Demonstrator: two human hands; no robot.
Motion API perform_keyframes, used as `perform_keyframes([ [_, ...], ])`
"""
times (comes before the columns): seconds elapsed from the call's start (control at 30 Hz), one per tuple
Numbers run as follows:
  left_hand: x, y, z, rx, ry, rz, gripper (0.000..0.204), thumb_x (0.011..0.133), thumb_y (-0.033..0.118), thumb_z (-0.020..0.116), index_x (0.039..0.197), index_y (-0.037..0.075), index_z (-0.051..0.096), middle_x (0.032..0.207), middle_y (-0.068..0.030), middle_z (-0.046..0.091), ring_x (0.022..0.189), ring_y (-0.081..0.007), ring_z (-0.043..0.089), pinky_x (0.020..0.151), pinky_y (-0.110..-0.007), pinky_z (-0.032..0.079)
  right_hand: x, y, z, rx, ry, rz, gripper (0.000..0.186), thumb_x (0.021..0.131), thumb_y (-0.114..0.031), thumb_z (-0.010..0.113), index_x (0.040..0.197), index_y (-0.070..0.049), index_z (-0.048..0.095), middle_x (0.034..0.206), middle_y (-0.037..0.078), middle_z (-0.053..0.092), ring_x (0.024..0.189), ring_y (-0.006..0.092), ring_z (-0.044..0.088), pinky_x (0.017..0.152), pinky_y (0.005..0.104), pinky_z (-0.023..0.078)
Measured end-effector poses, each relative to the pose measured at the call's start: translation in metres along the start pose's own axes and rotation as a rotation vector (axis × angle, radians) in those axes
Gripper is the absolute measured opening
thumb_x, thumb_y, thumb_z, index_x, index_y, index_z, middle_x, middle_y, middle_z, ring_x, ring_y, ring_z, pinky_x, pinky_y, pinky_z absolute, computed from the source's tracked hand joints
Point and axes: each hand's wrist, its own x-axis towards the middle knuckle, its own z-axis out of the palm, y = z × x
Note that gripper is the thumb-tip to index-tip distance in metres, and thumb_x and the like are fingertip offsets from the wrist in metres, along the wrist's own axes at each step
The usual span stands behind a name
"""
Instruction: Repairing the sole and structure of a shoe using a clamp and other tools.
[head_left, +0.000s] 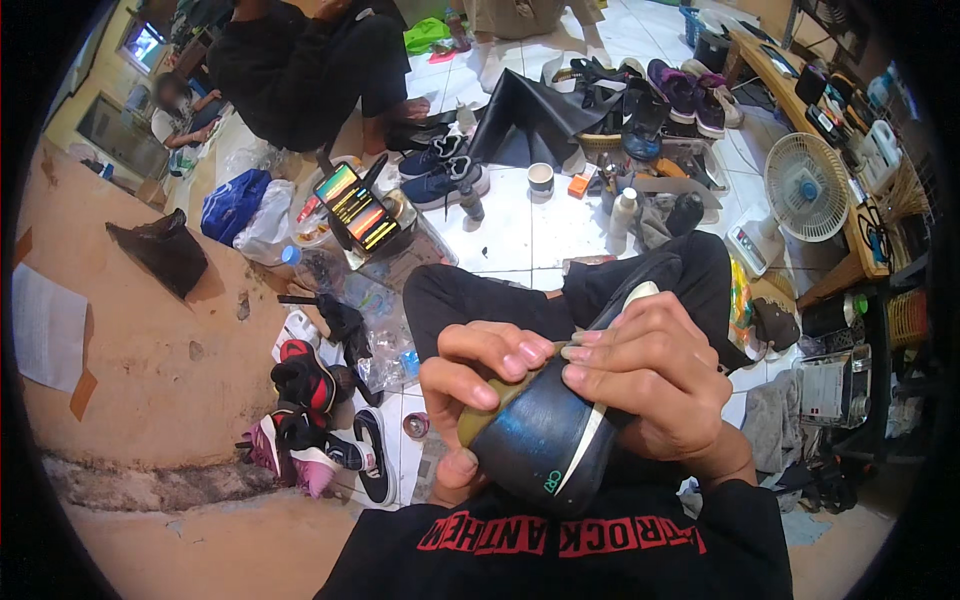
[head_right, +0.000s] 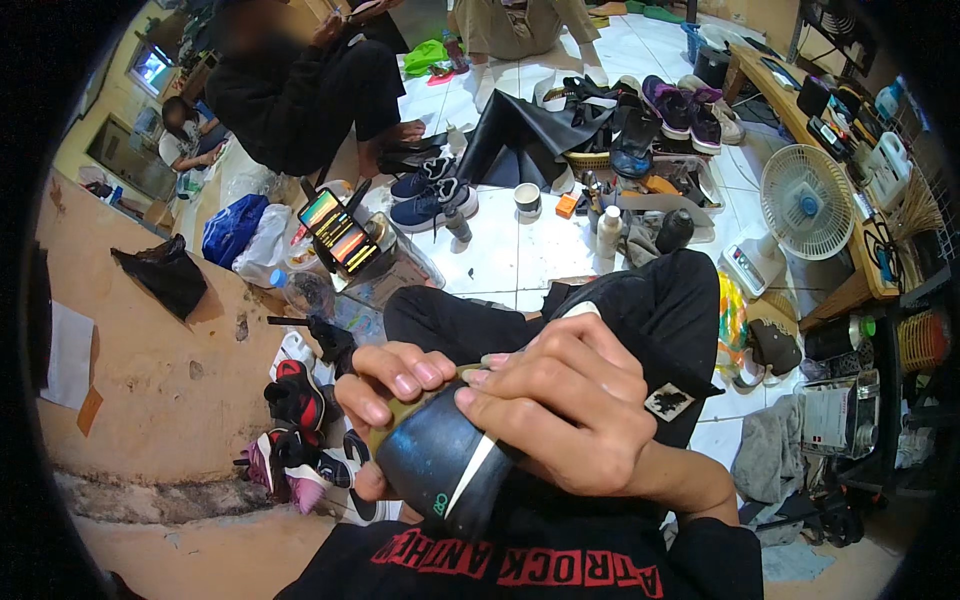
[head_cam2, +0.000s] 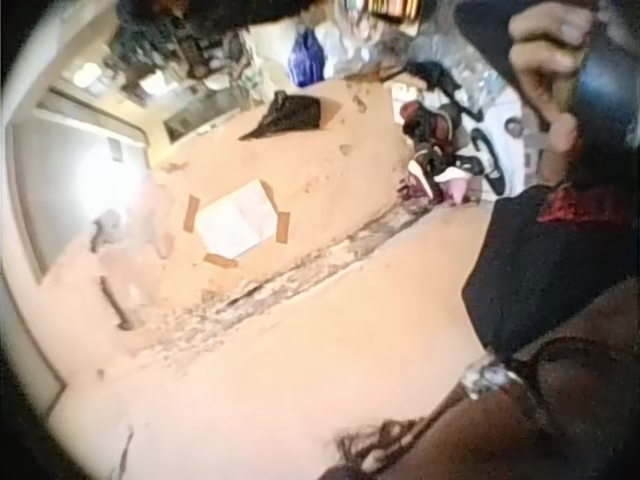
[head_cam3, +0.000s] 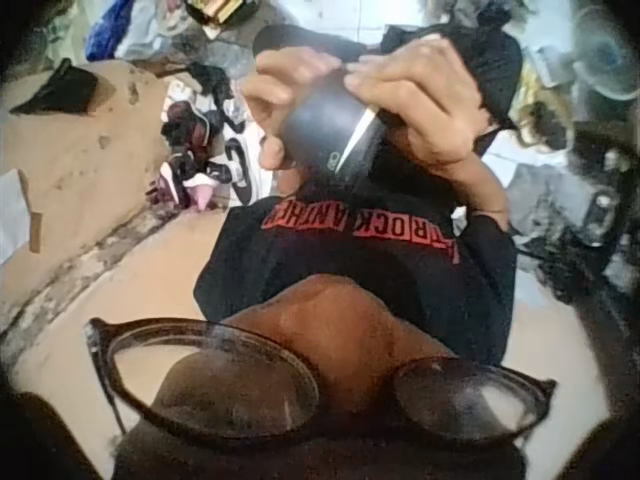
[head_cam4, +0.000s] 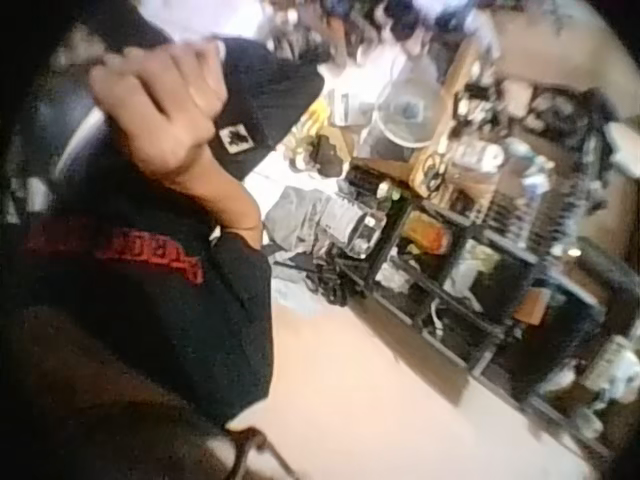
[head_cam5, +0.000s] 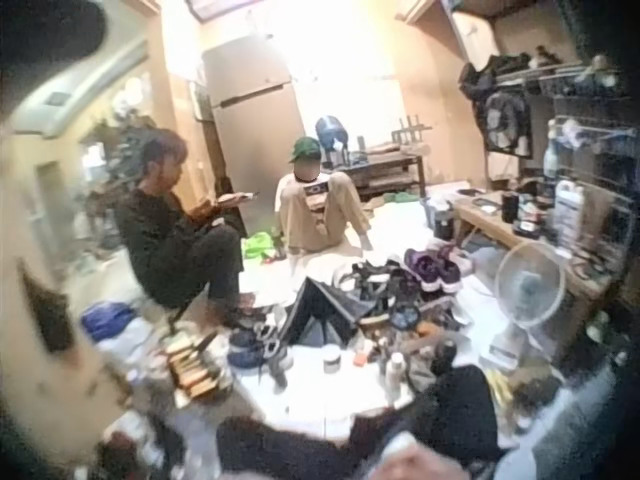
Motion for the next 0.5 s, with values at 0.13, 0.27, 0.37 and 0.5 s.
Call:
perform_keyframes([
  [0.13, -0.003, 0.000, -0.001, 0.001, 0.017, -0.013, 0.050, 0.080, 0.042, 0.070, 0.108, 0.005, 0.052, 0.108, -0.0190, 0.051, 0.104, -0.0354, 0.056, 0.095, -0.051, 0.050, -0.006, 0.002, 0.000, 0.001, 0.008, 0.027, 0.027, 0.061, -0.006, 0.082, 0.088, -0.003, 0.076, 0.081, 0.004, 0.071, 0.072, 0.0190, 0.070, 0.065, 0.0309, 0.049],
  [0.27, -0.006, -0.015, -0.016, 0.121, -0.007, -0.108, 0.060, 0.084, 0.054, 0.069, 0.112, 0.004, 0.051, 0.112, -0.0173, 0.049, 0.109, -0.0334, 0.055, 0.102, -0.056, 0.047, -0.020, 0.023, 0.006, -0.076, 0.028, 0.099, 0.031, 0.062, -0.010, 0.081, 0.091, -0.006, 0.073, 0.080, 0.005, 0.067, 0.071, 0.0230, 0.066, 0.064, 0.0340, 0.047],
  [0.37, -0.017, -0.037, -0.029, 0.157, 0.134, -0.272, 0.057, 0.096, 0.052, 0.050, 0.120, 0.000, 0.052, 0.119, -0.0191, 0.052, 0.115, -0.0333, 0.055, 0.103, -0.052, 0.047, -0.035, 0.047, 0.017, -0.109, -0.022, 0.261, 0.032, 0.064, -0.004, 0.076, 0.095, -0.006, 0.069, 0.084, 0.006, 0.065, 0.074, 0.0282, 0.066, 0.066, 0.0366, 0.049],
  [0.5, -0.021, -0.068, -0.070, 0.258, 0.155, -0.511, 0.055, 0.102, 0.047, 0.039, 0.122, -0.002, 0.054, 0.116, -0.0194, 0.059, 0.113, -0.0320, 0.059, 0.103, -0.045, 0.047, -0.060, 0.078, 0.034, -0.055, -0.147, 0.589, 0.029, 0.068, 0.002, 0.068, 0.096, -0.005, 0.065, 0.089, 0.011, 0.065, 0.084, 0.0353, 0.068, 0.073, 0.0435, 0.053],
])
